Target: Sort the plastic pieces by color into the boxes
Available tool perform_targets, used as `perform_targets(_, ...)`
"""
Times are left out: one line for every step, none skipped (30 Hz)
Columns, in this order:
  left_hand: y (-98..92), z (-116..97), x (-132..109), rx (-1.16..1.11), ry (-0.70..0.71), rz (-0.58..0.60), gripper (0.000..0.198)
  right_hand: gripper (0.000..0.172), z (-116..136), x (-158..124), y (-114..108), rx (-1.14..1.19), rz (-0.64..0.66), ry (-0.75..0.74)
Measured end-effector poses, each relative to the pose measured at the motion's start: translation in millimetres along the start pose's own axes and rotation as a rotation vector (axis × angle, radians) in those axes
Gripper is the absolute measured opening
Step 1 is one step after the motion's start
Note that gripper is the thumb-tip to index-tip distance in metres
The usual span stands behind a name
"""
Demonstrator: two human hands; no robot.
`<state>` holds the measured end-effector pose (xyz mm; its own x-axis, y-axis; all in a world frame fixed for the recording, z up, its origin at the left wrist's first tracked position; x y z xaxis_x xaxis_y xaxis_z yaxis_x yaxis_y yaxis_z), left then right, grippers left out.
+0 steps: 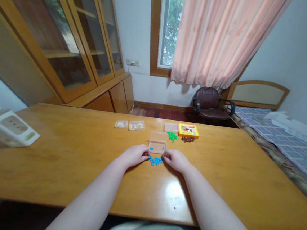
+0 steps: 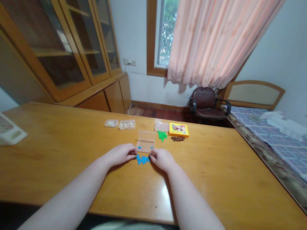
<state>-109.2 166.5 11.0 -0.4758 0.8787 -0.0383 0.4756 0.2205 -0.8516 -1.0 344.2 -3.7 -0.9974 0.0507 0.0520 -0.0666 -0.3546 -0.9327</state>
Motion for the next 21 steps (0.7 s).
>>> perform_targets(0.0, -0.2, -0.1, -0.002, 0.005, 0.000, 0.012, 0.016, -1.0, -0.6, -1.9, 0.002, -0.003, 0.012)
perform_targets(0.4, -0.2, 0.0, -0.002, 0.011, 0.003, 0.011, 0.016, -2.0, -1.4, -3.6, 0.002, -0.003, 0.024)
perform_targets(0.9, -0.3, 0.2, 0.000, 0.016, 0.005, 0.011, 0.017, -2.9, -2.1, -5.0, -0.001, 0.002, 0.033)
perform_targets(1.5, -0.3, 0.6, 0.003, 0.019, 0.006, 0.010, 0.018, -3.7, -2.8, -5.6, -0.001, 0.014, 0.037)
perform_targets(2.2, -0.2, 1.0, 0.005, 0.016, 0.005, 0.008, 0.019, -4.1, -3.3, -5.7, 0.000, 0.033, 0.036)
perform_targets(2.8, -0.3, 1.4, 0.007, 0.009, 0.003, 0.007, 0.020, -4.0, -3.6, -5.3, 0.002, 0.051, 0.029)
perform_targets(3.4, -0.4, 1.8, 0.009, 0.002, 0.001, 0.007, 0.021, -3.5, -3.7, -4.6, 0.001, 0.065, 0.018)
perform_targets(3.8, -0.6, 2.0, 0.012, -0.006, 0.000, 0.007, 0.021, -2.6, -3.7, -3.9, -0.009, 0.072, 0.006)
perform_targets(4.2, -0.8, 2.1, 0.014, -0.012, 0.001, 0.007, 0.021, -1.4, -3.4, -3.3, -0.029, 0.073, -0.007)
perform_targets(4.5, -0.9, 2.1, 0.017, -0.016, 0.005, 0.008, 0.020, -0.1, -3.1, -2.8, -0.061, 0.068, -0.017)
perform_targets(4.5, -1.1, 1.8, 0.021, -0.018, 0.007, 0.008, 0.021, 1.2, -2.7, -2.4, -0.098, 0.061, -0.022)
perform_targets(4.5, -1.0, 1.5, 0.024, -0.017, 0.009, 0.008, 0.022, 2.5, -2.3, -1.9, -0.135, 0.056, -0.023)
perform_targets(4.2, -0.9, 1.1, 0.026, -0.014, 0.008, 0.008, 0.022, 3.5, -2.0, -1.5, -0.169, 0.052, -0.021)
perform_targets(3.8, -0.8, 0.8, 0.025, -0.009, 0.005, 0.008, 0.021, 4.3, -1.7, -1.1, -0.195, 0.048, -0.018)
perform_targets(3.2, -0.8, 0.7, 0.022, 0.002, -0.003, 0.008, 0.021, 5.0, -1.4, -0.8, -0.214, 0.044, -0.015)
perform_targets(2.5, -0.9, 0.7, 0.015, 0.018, -0.017, 0.008, 0.021, 5.4, -1.2, -0.5, -0.227, 0.043, -0.013)
perform_targets(1.5, -1.2, 1.1, 0.005, 0.035, -0.044, 0.009, 0.021, 5.7, -1.1, -0.2, -0.235, 0.044, -0.010)
perform_targets(0.2, -1.5, 1.8, -0.006, 0.050, -0.086, 0.010, 0.021, 5.7, -0.9, 0.1, -0.240, 0.048, -0.007)
perform_targets(-1.2, -1.7, 2.6, -0.015, 0.061, -0.142, 0.012, 0.021, 5.8, -0.7, 0.5, -0.240, 0.052, -0.005)
perform_targets(-2.5, -1.7, 3.5, -0.023, 0.066, -0.204, 0.014, 0.021, 5.8, -0.6, 0.8, -0.236, 0.055, -0.005)
perform_targets(-3.6, -1.5, 4.4, -0.028, 0.065, -0.266, 0.015, 0.020, 5.8, -0.4, 1.0, -0.229, 0.057, -0.005)
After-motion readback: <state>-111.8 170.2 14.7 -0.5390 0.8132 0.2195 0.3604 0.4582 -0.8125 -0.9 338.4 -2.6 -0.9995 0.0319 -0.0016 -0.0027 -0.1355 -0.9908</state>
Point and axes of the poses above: each hand's wrist, its own x-axis towards the middle knuckle, its own y-axis out of the palm, z = x × y, the point moved 3 cm from there along x, towards the middle knuckle, and after that the axes turned 9 degrees about -x, right-handed, at the moved point
